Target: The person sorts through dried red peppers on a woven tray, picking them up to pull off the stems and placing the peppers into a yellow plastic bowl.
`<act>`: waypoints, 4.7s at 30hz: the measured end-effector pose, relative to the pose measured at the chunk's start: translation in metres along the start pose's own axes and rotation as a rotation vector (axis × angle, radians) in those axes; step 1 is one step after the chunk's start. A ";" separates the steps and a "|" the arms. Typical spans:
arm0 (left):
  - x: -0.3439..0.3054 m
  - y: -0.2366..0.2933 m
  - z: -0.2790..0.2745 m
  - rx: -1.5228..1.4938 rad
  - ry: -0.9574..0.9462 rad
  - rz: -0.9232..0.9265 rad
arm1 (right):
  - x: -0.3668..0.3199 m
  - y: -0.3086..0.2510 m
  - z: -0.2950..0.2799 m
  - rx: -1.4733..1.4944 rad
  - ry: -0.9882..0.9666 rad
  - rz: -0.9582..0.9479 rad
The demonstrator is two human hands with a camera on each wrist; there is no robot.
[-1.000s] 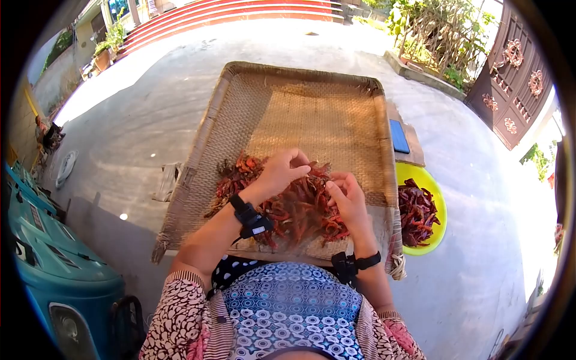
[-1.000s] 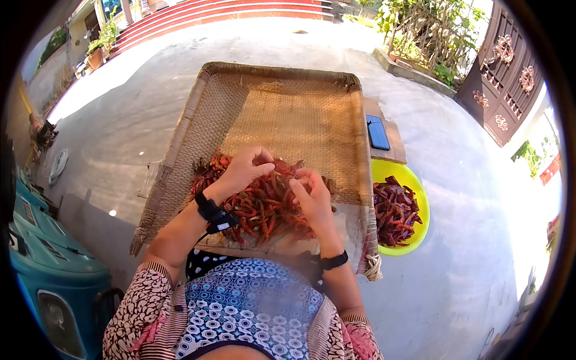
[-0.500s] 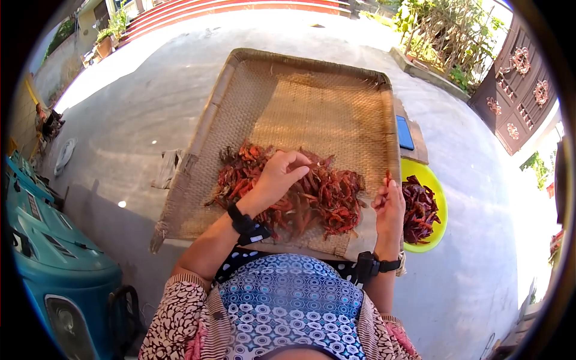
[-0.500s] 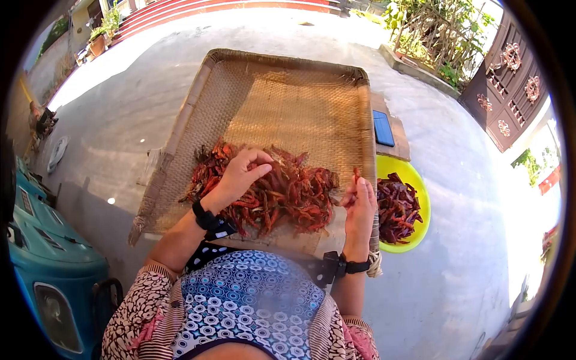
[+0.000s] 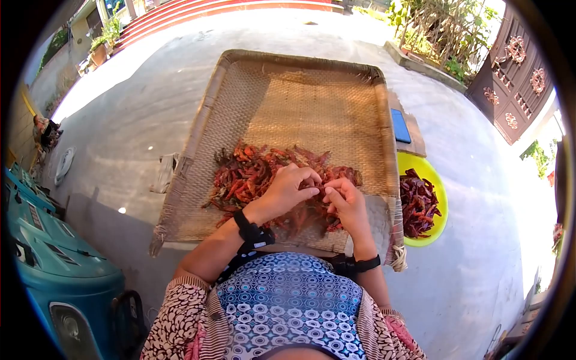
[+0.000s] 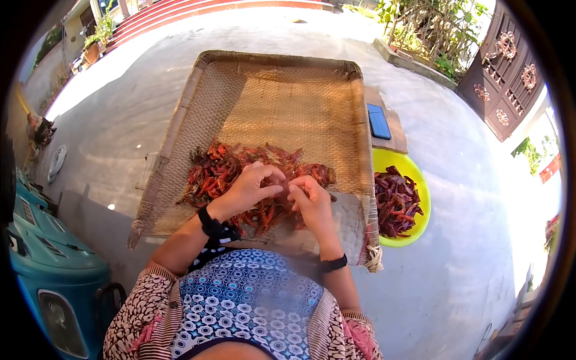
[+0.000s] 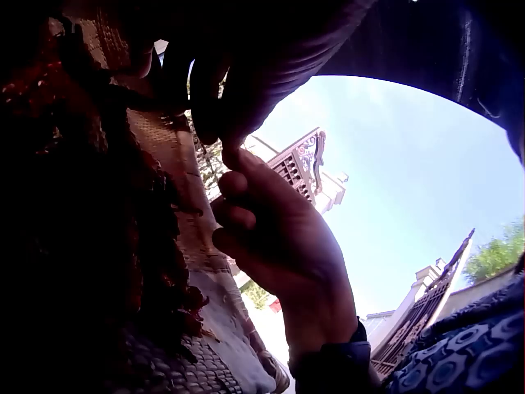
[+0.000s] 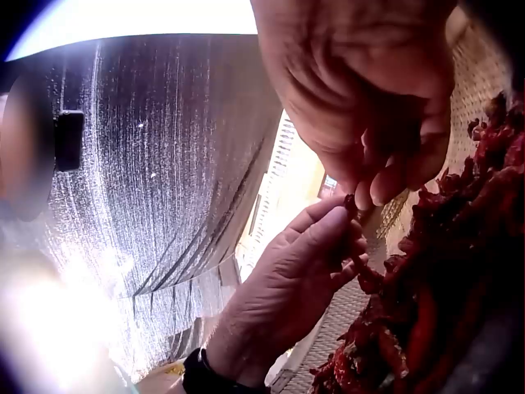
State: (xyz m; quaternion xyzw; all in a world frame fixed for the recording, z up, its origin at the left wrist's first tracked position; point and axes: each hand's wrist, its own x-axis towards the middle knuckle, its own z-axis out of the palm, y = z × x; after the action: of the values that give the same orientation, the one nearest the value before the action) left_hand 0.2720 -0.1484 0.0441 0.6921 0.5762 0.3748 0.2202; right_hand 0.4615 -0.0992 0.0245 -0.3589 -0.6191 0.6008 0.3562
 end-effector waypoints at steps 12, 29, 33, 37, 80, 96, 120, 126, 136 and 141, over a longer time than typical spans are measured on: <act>0.017 -0.018 -0.026 -0.031 -0.084 -0.235 | -0.006 0.009 -0.103 0.192 0.383 -0.095; 0.123 -0.052 0.015 0.686 -0.291 -0.232 | -0.010 0.033 -0.070 0.619 0.293 0.059; 0.132 -0.072 0.028 0.636 -0.395 -0.211 | -0.012 0.042 -0.065 0.616 0.253 0.082; 0.138 -0.089 0.038 0.659 -0.435 -0.147 | -0.011 0.042 -0.061 0.587 0.250 0.111; 0.040 -0.016 -0.026 -0.065 -0.117 -0.187 | 0.003 0.008 -0.042 0.281 0.189 0.032; 0.020 -0.014 -0.014 0.316 -0.269 -0.285 | -0.034 -0.059 -0.057 -0.024 0.218 -0.285; -0.012 0.007 -0.022 -0.550 0.069 -0.352 | -0.141 -0.208 0.019 -0.168 0.092 -0.904; -0.006 0.007 -0.013 -0.645 0.098 -0.359 | -0.119 -0.214 0.031 -0.122 0.134 -1.090; 0.003 0.020 -0.016 -0.777 0.100 -0.298 | -0.027 -0.107 -0.005 -0.714 0.095 -0.260; 0.012 0.031 -0.009 -0.787 0.041 -0.304 | -0.001 -0.016 -0.010 -0.519 -0.037 -0.046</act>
State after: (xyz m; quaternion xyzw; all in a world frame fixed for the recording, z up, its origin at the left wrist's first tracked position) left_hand 0.2853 -0.1451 0.0763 0.4547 0.4888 0.5432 0.5091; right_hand 0.4705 -0.0950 0.0404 -0.4131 -0.7669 0.4201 0.2545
